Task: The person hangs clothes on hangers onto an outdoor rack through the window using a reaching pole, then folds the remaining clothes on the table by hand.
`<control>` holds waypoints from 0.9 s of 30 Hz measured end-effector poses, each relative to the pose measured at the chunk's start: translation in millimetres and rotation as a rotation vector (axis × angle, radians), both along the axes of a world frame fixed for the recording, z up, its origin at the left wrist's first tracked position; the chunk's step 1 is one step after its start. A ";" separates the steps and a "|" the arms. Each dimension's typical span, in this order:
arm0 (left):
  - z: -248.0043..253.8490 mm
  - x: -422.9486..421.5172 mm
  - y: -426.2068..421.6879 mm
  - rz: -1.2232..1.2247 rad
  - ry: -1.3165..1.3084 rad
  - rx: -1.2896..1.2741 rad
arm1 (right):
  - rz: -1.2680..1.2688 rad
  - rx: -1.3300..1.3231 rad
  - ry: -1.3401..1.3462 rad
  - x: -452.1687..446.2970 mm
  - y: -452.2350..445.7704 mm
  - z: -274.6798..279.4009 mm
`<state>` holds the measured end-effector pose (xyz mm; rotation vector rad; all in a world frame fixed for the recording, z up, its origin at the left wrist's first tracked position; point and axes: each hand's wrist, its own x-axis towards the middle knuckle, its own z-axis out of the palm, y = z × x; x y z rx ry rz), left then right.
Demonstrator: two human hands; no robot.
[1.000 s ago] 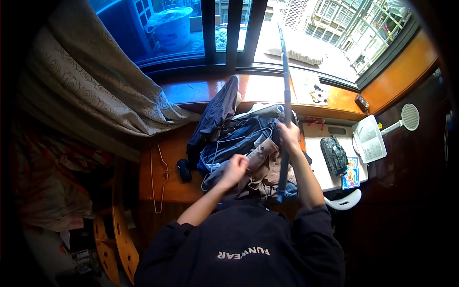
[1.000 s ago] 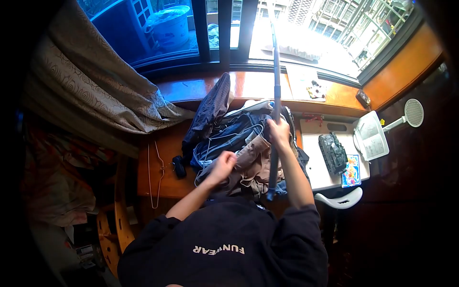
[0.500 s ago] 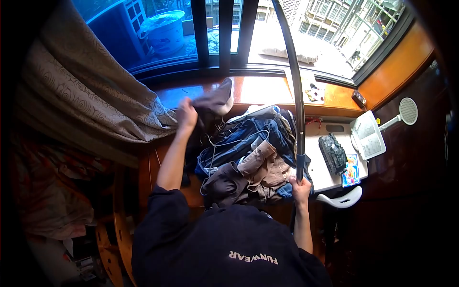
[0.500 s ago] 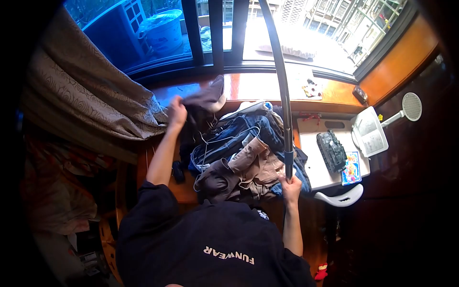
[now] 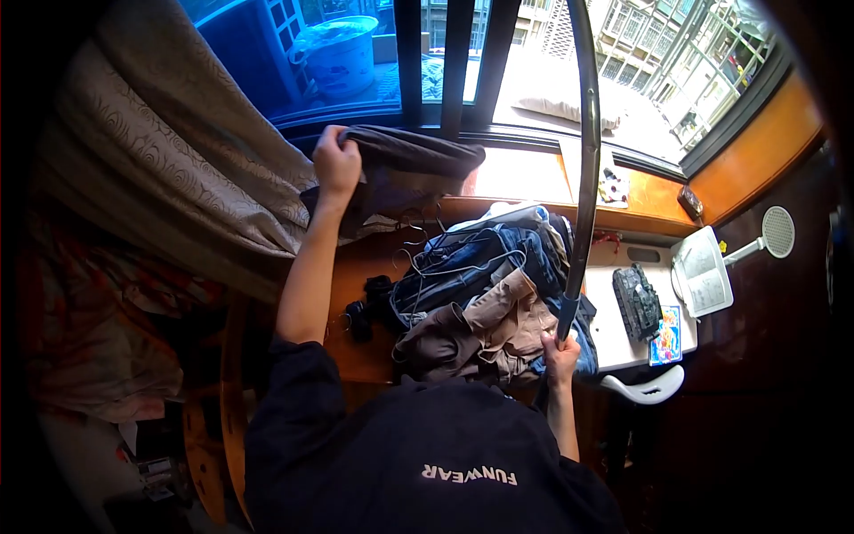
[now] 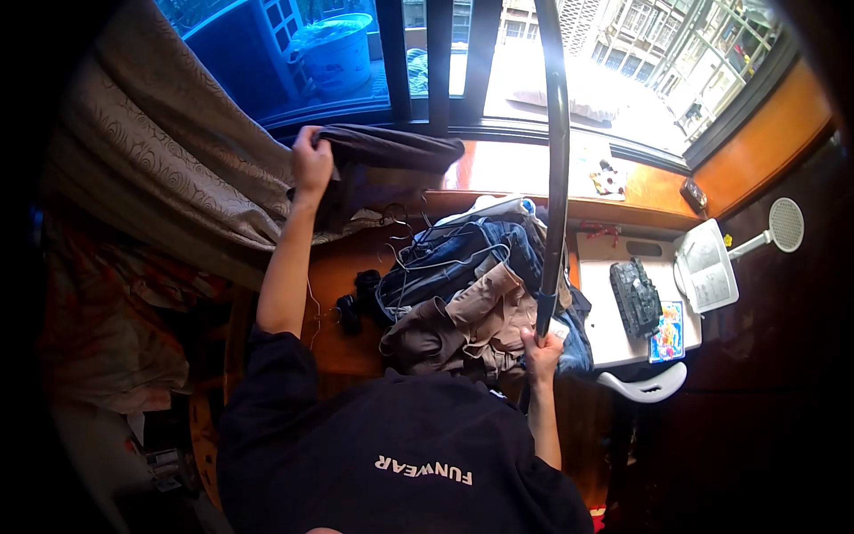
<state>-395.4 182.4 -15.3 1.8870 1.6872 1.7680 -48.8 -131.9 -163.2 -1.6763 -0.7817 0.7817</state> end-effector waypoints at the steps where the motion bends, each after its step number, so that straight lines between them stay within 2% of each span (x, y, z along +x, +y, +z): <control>1: -9.7 3.5 5.2 0.019 -0.005 -0.031 | 0.019 0.042 -0.022 -1.6 4.8 0.5; 3: -33.6 6.7 14.4 0.093 0.015 -0.090 | 0.038 0.086 -0.076 -5.3 10.6 0.9; 4: -47.3 4.5 19.2 0.126 -0.035 -0.172 | 0.046 0.095 -0.084 -4.7 10.9 -0.8; 6: -87.9 -8.4 32.4 0.204 -0.220 -0.153 | 0.056 0.116 -0.095 -6.2 10.1 5.3; 9: -124.3 -18.5 40.7 0.319 -0.314 -0.190 | 0.077 0.101 -0.148 -3.2 1.6 18.4; 12: -146.6 -14.6 43.1 0.287 -0.309 -0.258 | 0.055 -0.026 -0.221 8.7 -10.0 5.1; 14: -172.7 -3.8 56.3 0.265 -0.369 -0.266 | 0.060 0.088 -0.357 17.6 -13.7 -8.1; 16: -155.5 28.3 28.0 0.321 -0.049 -0.262 | 0.017 -0.077 -0.364 13.4 -20.1 -3.6; 17: -134.8 48.0 10.5 0.328 0.214 -0.190 | 0.018 -0.111 -0.252 4.0 -19.4 14.0; 18: -120.7 61.3 -3.3 0.342 0.481 -0.119 | 0.031 -0.075 -0.227 5.5 -20.7 3.1; 20: -135.6 73.0 7.0 -0.267 0.754 0.071 | 0.032 -0.101 -0.212 0.2 -20.6 4.1; 22: -147.9 87.1 15.2 -0.649 1.103 0.152 | -0.008 -0.102 -0.153 -8.7 -18.2 9.2; 23: -156.3 89.6 19.7 -0.657 1.283 0.122 | -0.017 -0.118 -0.106 -12.9 -19.0 12.2; 24: -163.5 91.4 27.9 -0.682 1.299 0.142 | -0.047 -0.114 -0.090 -15.7 -20.7 13.2; 26: -169.0 96.2 47.4 -0.654 1.499 -0.033 | -0.058 -0.085 -0.131 -19.5 -22.5 15.3; 27: -168.9 99.0 56.6 -0.639 1.598 0.005 | -0.088 -0.075 -0.111 -23.4 -24.1 17.5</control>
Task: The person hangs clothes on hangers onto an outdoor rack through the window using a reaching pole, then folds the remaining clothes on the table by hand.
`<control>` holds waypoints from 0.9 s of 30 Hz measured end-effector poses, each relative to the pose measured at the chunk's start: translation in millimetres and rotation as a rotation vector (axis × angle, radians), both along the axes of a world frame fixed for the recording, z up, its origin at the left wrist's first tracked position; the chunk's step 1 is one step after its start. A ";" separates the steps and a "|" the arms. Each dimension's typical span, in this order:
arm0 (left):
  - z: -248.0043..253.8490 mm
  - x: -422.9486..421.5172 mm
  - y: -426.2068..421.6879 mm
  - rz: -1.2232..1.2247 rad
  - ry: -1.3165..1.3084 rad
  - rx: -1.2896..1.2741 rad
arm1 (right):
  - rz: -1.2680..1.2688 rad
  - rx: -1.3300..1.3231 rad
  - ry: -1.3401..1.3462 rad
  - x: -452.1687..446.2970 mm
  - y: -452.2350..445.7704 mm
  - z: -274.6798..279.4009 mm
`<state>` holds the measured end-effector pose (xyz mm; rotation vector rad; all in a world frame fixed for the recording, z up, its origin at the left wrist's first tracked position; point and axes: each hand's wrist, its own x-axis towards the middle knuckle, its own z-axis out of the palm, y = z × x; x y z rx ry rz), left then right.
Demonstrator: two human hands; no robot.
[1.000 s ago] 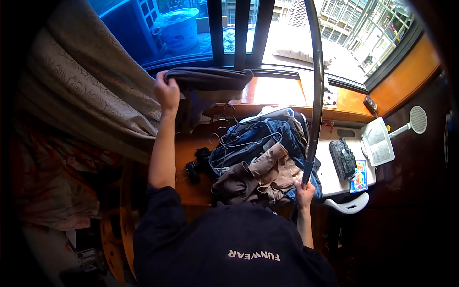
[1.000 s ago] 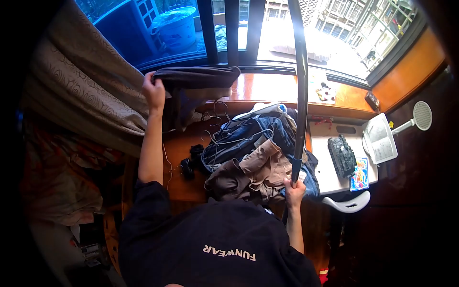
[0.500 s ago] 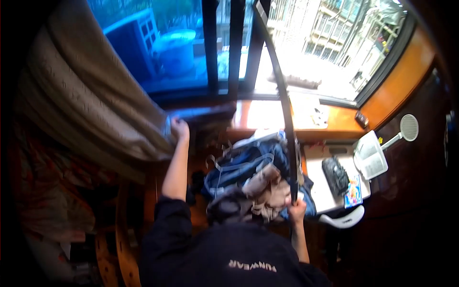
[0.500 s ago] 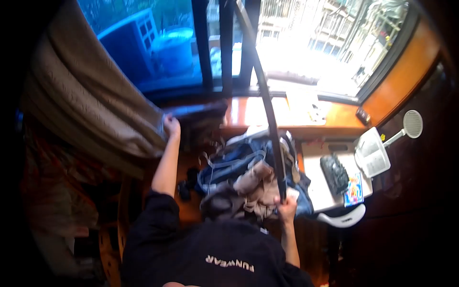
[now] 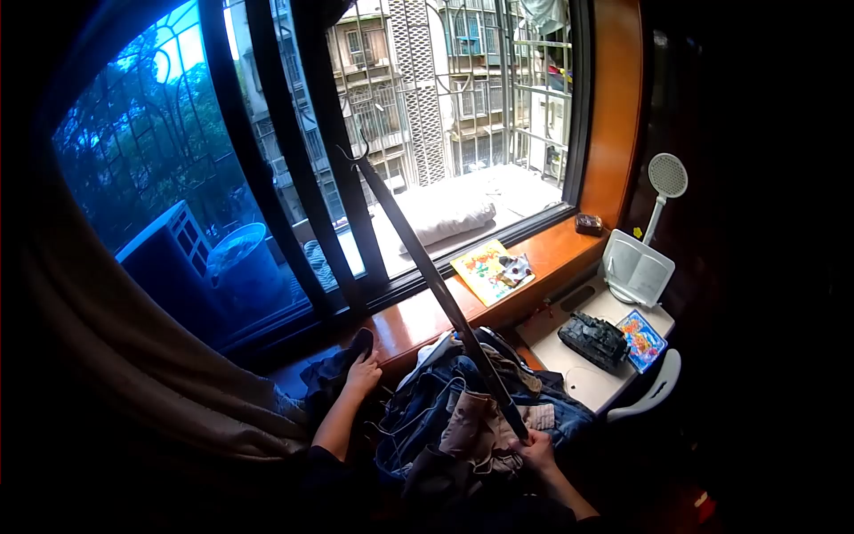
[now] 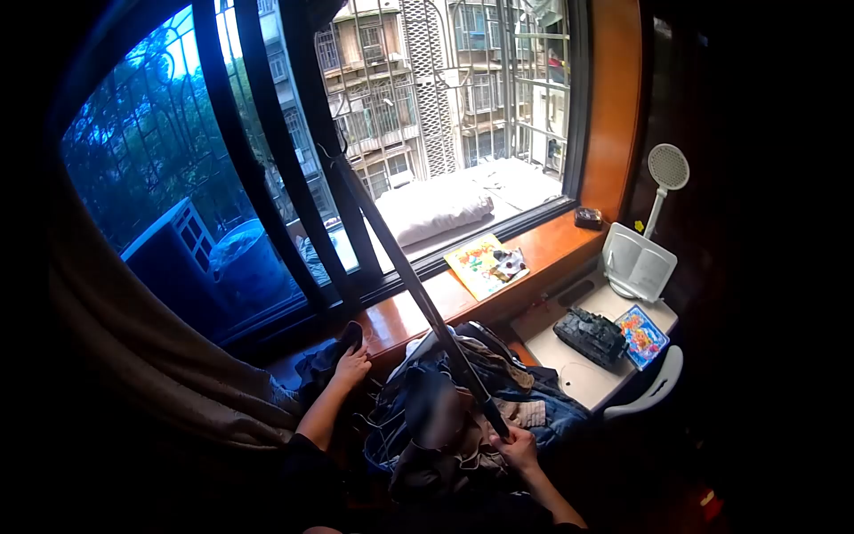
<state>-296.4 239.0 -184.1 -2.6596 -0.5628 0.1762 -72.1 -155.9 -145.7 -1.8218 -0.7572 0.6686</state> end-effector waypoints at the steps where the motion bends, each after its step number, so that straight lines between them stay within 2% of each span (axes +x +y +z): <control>1: 0.1 -0.8 6.9 -0.053 0.046 0.021 | 0.001 -0.026 0.002 -0.9 -2.7 1.3; 3: 10.2 -0.7 2.7 -0.052 0.066 -0.015 | -0.036 -0.011 0.035 -2.9 -9.1 -4.0; 4: 1.2 -4.6 8.9 -0.127 -0.007 0.096 | -0.042 0.033 0.060 -2.7 -12.2 -7.3; 7: -5.5 -14.4 14.7 -0.133 0.062 0.240 | -0.093 0.035 -0.004 1.2 -21.4 -20.7; 9: 9.6 -18.9 9.1 -0.108 0.049 0.218 | -0.104 0.014 -0.025 3.7 -26.7 -15.2; 11: 25.7 -20.6 -1.1 -0.078 0.132 0.183 | -0.117 0.052 0.116 3.0 -29.7 2.5; 12: 30.5 -19.2 -3.5 -0.073 0.136 0.186 | -0.112 0.055 0.119 5.5 -30.0 -3.8; 14: 37.6 -15.8 -12.1 -0.039 0.343 0.239 | -0.109 0.003 0.018 9.5 -29.9 -27.4; 15: 40.1 -13.3 -15.7 -0.026 0.342 0.240 | -0.097 0.006 0.016 9.8 -29.1 -36.8; 17: 56.3 1.3 -27.4 0.023 0.444 -0.016 | -0.107 0.016 -0.011 10.7 -24.3 -40.5; 18: 72.4 7.1 -37.9 0.005 0.597 -0.030 | -0.102 0.011 0.037 10.8 -23.5 -34.9; 22: 60.6 20.9 -31.0 0.116 0.639 -0.129 | -0.083 -0.013 0.010 12.1 -22.0 -28.3; 27: 45.9 79.9 -42.2 0.280 0.715 -0.282 | -0.087 0.034 -0.050 6.1 -25.4 -37.6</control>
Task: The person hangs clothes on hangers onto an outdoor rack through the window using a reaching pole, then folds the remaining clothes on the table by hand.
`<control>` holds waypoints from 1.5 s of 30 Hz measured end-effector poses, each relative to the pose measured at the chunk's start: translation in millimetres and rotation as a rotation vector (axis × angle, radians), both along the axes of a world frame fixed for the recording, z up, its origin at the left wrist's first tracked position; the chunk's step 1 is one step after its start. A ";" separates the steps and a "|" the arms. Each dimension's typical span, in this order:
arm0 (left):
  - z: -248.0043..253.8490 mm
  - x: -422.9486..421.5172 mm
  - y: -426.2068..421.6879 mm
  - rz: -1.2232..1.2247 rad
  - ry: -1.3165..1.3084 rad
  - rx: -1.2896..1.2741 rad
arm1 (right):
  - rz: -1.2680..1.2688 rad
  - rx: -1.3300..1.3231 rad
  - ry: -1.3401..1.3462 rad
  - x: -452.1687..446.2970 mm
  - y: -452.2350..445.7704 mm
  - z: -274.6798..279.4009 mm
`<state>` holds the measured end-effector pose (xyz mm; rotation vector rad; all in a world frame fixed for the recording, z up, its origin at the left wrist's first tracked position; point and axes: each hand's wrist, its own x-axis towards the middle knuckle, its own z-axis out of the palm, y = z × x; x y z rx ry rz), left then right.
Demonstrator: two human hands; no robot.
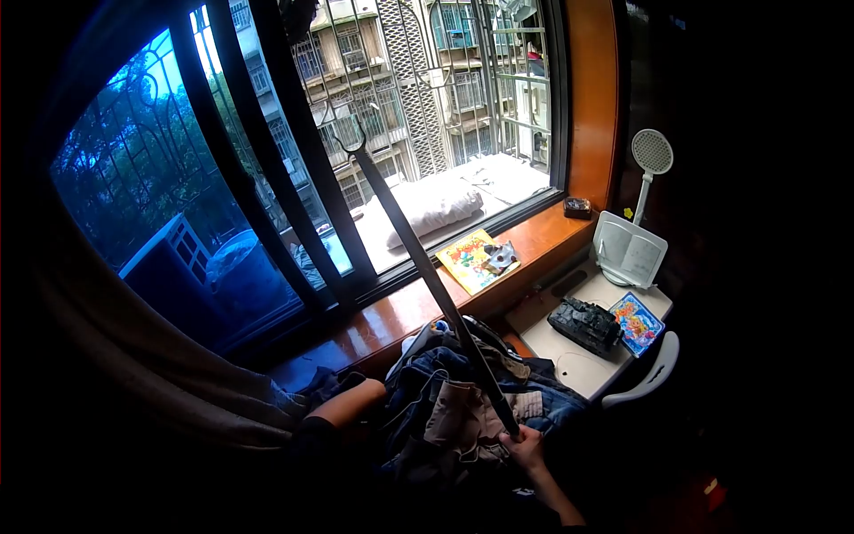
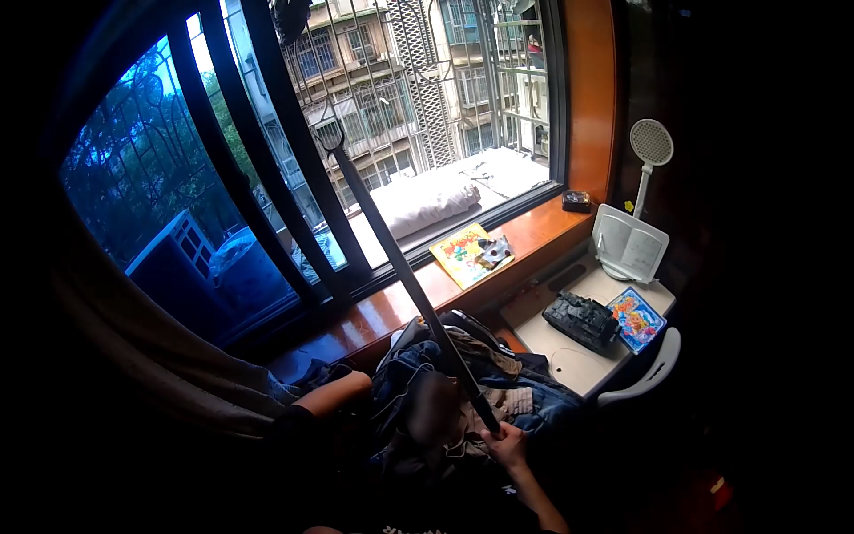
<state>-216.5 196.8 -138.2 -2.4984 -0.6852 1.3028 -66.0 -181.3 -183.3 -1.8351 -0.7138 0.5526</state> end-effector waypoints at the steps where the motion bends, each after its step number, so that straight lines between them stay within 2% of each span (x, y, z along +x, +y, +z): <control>1: -1.9 6.0 -2.2 0.028 0.013 -0.009 | 0.001 0.055 0.017 -2.0 -0.9 1.1; 8: 14.3 -5.4 -7.0 0.228 0.101 -0.085 | -0.028 0.013 -0.094 -0.8 -30.2 4.2; 14: 85.5 -123.3 -1.6 0.600 0.193 -0.057 | -0.032 0.005 -0.034 1.4 -29.8 15.1; 17: 140.0 -197.1 5.4 0.814 0.096 0.087 | 0.001 -0.021 0.058 4.1 -20.3 11.3; 18: 135.6 -233.8 32.9 0.957 -0.124 0.131 | 0.008 -0.018 0.055 5.4 -16.6 12.8; 20: 185.1 -265.2 30.8 0.874 -0.335 0.262 | 0.043 -0.002 0.064 9.4 -6.8 16.0; 21: 230.2 -259.0 4.2 0.915 -0.397 0.382 | 0.040 0.006 0.140 11.7 -0.2 8.0; 23: 295.5 -267.9 -27.7 0.881 -0.584 0.615 | 0.055 0.036 0.125 14.5 9.9 9.7; 24: 324.7 -272.3 -40.2 0.892 -0.588 0.616 | 0.059 0.066 0.116 15.4 14.9 13.7; 26: 369.1 -281.1 -58.9 0.768 -0.925 0.561 | 0.082 0.080 0.106 15.0 21.3 27.1; 28: 381.8 -288.6 -63.4 0.433 -1.268 0.809 | 0.107 0.085 0.061 17.0 30.5 21.7; 30: 404.1 -266.7 -75.6 0.202 -1.291 0.996 | 0.133 0.107 0.091 13.6 35.6 35.0; 31: 412.3 -252.2 -80.9 0.205 -1.294 1.000 | 0.156 0.115 0.098 12.8 38.3 36.6; 33: 425.6 -222.3 -87.4 -0.257 -1.277 1.320 | 0.177 0.126 0.103 11.0 42.4 43.8; 36: 434.1 -188.5 -75.6 -0.239 -1.359 1.328 | 0.229 0.148 -0.010 8.5 37.9 62.9; 39: 438.8 -148.0 -58.3 -0.186 -1.422 1.317 | 0.234 0.220 -0.118 10.2 33.7 55.1; 42: 444.2 -103.5 -49.2 -0.177 -1.463 1.250 | 0.234 0.325 -0.069 9.8 24.2 61.5; 43: 446.4 -87.9 -50.7 -0.174 -1.454 1.255 | 0.218 0.335 -0.190 17.0 24.4 49.1; 45: 450.6 -61.0 -51.5 -0.193 -1.465 1.267 | 0.179 0.361 -0.230 25.7 22.5 27.9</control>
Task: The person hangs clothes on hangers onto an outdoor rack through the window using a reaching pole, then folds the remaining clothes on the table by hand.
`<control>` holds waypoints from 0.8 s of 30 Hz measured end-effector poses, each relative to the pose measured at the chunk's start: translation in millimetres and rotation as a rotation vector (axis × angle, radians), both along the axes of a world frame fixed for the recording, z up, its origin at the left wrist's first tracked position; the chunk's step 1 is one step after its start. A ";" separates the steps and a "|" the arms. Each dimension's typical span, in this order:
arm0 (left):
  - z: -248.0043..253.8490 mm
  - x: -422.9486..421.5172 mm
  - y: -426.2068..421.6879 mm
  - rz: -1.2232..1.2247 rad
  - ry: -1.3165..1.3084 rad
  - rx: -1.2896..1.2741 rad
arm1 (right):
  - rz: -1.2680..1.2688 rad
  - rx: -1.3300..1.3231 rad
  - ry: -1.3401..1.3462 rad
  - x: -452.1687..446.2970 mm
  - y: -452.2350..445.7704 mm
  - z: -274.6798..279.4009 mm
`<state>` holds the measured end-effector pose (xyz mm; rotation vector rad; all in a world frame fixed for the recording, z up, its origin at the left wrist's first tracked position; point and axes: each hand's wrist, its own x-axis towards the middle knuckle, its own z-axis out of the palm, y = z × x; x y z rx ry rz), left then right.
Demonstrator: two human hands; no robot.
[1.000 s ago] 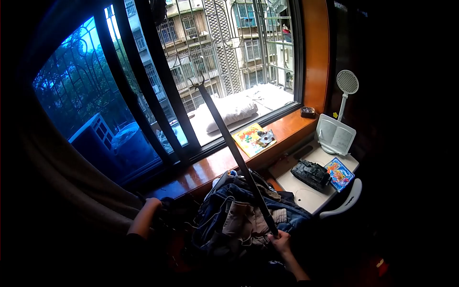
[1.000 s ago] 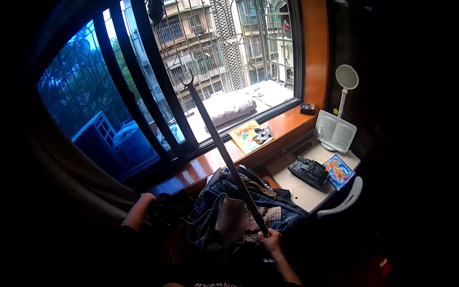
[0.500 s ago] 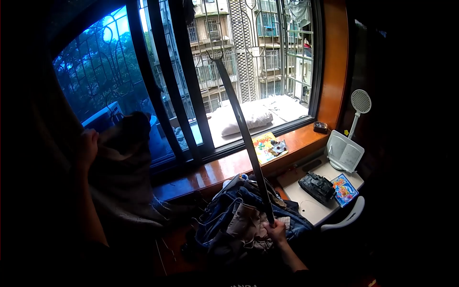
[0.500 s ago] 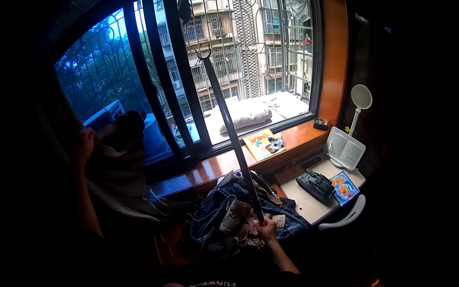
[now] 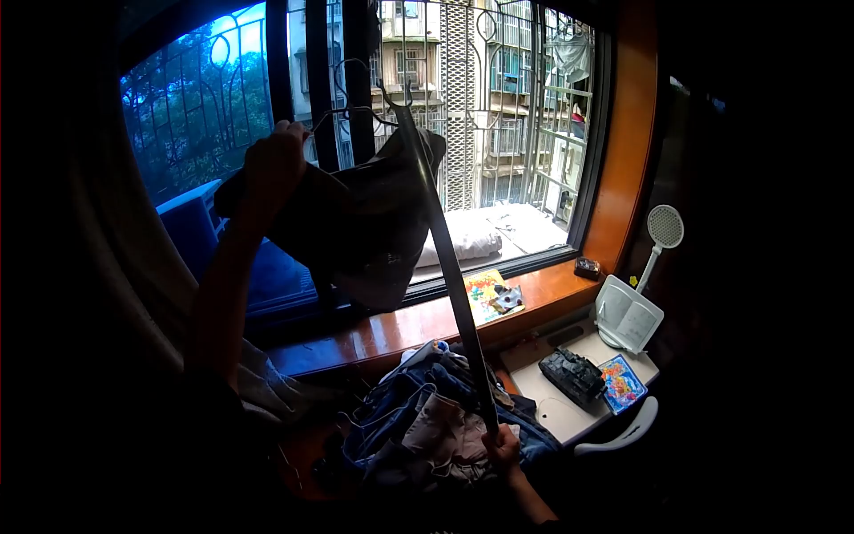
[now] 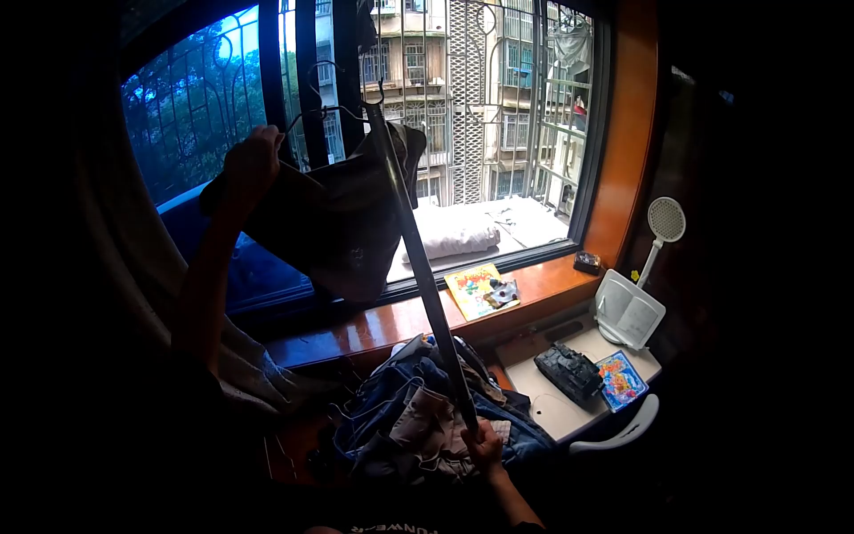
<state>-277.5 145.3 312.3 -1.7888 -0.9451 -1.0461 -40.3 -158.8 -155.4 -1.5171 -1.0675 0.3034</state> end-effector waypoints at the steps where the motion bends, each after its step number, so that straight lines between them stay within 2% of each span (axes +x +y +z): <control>1: 2.3 11.1 0.8 -0.020 -0.004 0.019 | -0.032 0.015 -0.019 1.9 -1.5 -3.6; 3: 8.6 30.3 -1.1 -0.051 -0.035 -0.122 | -0.082 -0.004 -0.059 8.7 -9.0 -10.2; 5: 13.1 43.8 3.3 -0.159 -0.037 -0.125 | -0.135 0.031 -0.055 10.0 -17.4 -1.9; 6: 15.2 49.6 5.0 -0.164 -0.039 -0.123 | -0.163 -0.007 -0.077 17.8 -19.9 -16.8; 10: 21.6 72.7 -2.4 -0.219 -0.038 -0.146 | -0.256 -0.007 -0.091 26.7 -22.8 -11.2; 17: 26.6 96.7 -9.2 -0.298 -0.057 -0.200 | -0.223 0.058 -0.060 45.2 -7.5 -8.6; 21: 30.1 114.5 -19.4 -0.230 -0.051 -0.230 | -0.185 0.106 -0.017 49.4 8.9 -17.7; 23: 32.3 126.0 -41.7 -0.257 -0.046 -0.199 | -0.130 0.124 -0.004 53.1 23.2 -22.0; 24: 28.5 133.8 -46.4 -0.235 -0.045 0.083 | -0.100 0.129 0.028 56.6 32.8 -23.0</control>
